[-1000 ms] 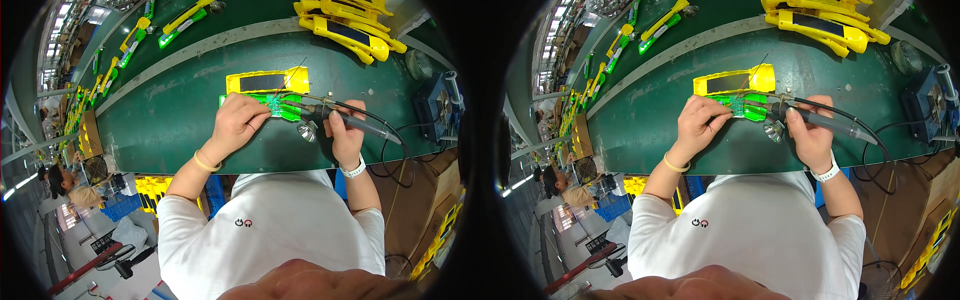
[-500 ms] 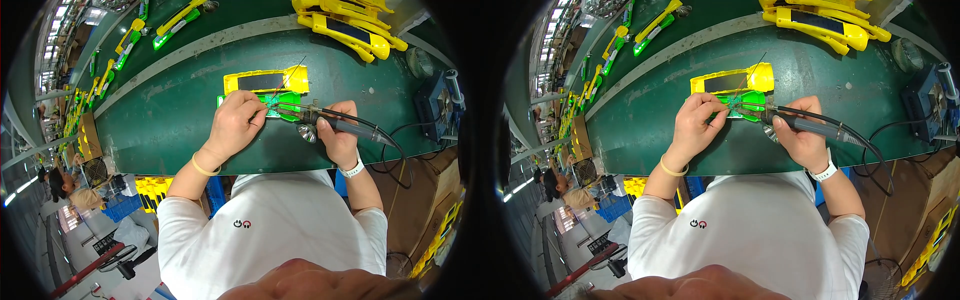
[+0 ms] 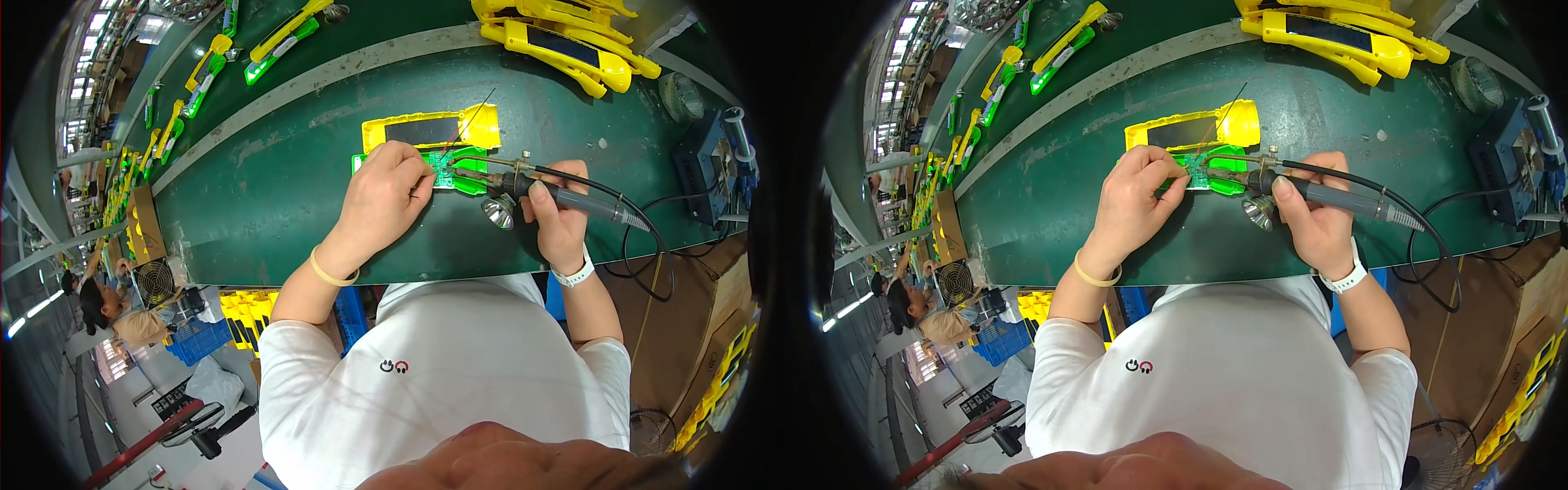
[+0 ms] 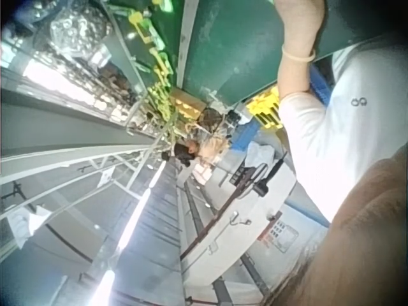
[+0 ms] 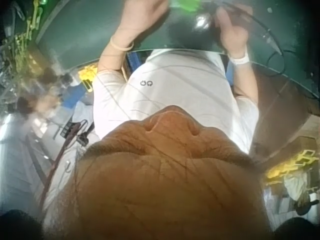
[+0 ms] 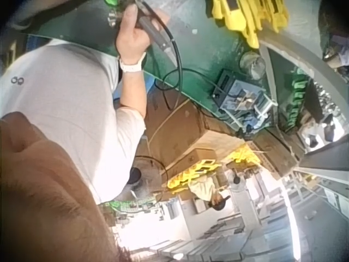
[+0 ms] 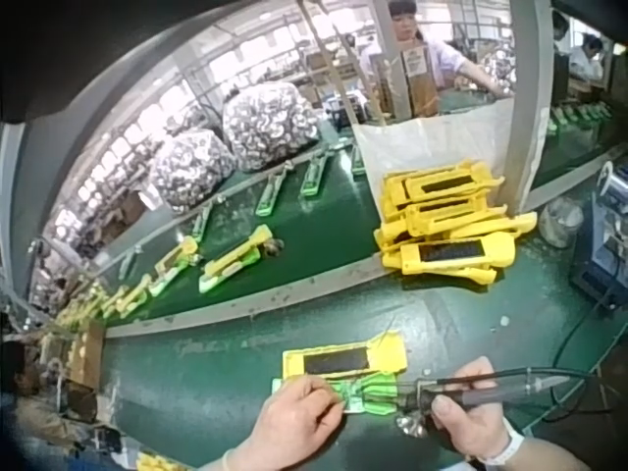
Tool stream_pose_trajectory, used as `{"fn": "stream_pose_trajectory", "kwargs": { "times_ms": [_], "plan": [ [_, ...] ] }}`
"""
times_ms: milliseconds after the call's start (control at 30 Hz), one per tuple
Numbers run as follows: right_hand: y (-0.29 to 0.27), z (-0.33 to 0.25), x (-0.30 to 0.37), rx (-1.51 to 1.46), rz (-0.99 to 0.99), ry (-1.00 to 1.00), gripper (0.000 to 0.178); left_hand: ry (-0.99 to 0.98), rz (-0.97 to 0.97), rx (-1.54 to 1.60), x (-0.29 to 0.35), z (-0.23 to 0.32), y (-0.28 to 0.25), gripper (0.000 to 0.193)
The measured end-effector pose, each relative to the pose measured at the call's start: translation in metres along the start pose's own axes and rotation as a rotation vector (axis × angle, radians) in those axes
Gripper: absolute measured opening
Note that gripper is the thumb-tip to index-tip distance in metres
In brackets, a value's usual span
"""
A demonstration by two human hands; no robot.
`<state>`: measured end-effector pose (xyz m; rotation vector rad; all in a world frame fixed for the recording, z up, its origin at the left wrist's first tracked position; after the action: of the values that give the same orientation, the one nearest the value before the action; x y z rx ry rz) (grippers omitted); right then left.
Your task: Soldering components and wires onto a circuit board for portable flashlight assembly.
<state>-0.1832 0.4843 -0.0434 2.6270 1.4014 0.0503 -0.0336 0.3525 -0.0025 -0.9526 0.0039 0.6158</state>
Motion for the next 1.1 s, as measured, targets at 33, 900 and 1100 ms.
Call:
{"fn": "stream_pose_trajectory", "kwargs": {
  "times_ms": [33, 900, 1100],
  "plan": [
    [0.0, 0.0, 0.0, 0.0, 0.001, 0.0, 0.026, 0.001, 0.0, 0.0, -0.001, 0.001, 0.0, 0.012],
    [-0.013, -0.001, -0.001, 0.028, 0.047, 0.021, 0.026, 0.211, 0.111, 0.046, 0.013, -0.009, -0.005, 0.019],
    [-0.014, 0.002, -0.002, 0.05, 0.046, -0.002, 0.026, 0.296, 0.004, -0.086, 0.008, 0.003, -0.001, 0.022]
  ]
}}
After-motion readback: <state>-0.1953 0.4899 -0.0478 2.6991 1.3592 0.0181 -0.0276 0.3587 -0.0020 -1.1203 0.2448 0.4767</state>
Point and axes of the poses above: each hand's wrist, its own x-axis away from the middle knuckle, its own y-axis out of the palm, z = x × y, the point moved 7 cm from there along -x, towards the middle knuckle, and after that the axes turned 4 degrees about x, right-handed, at the moved point
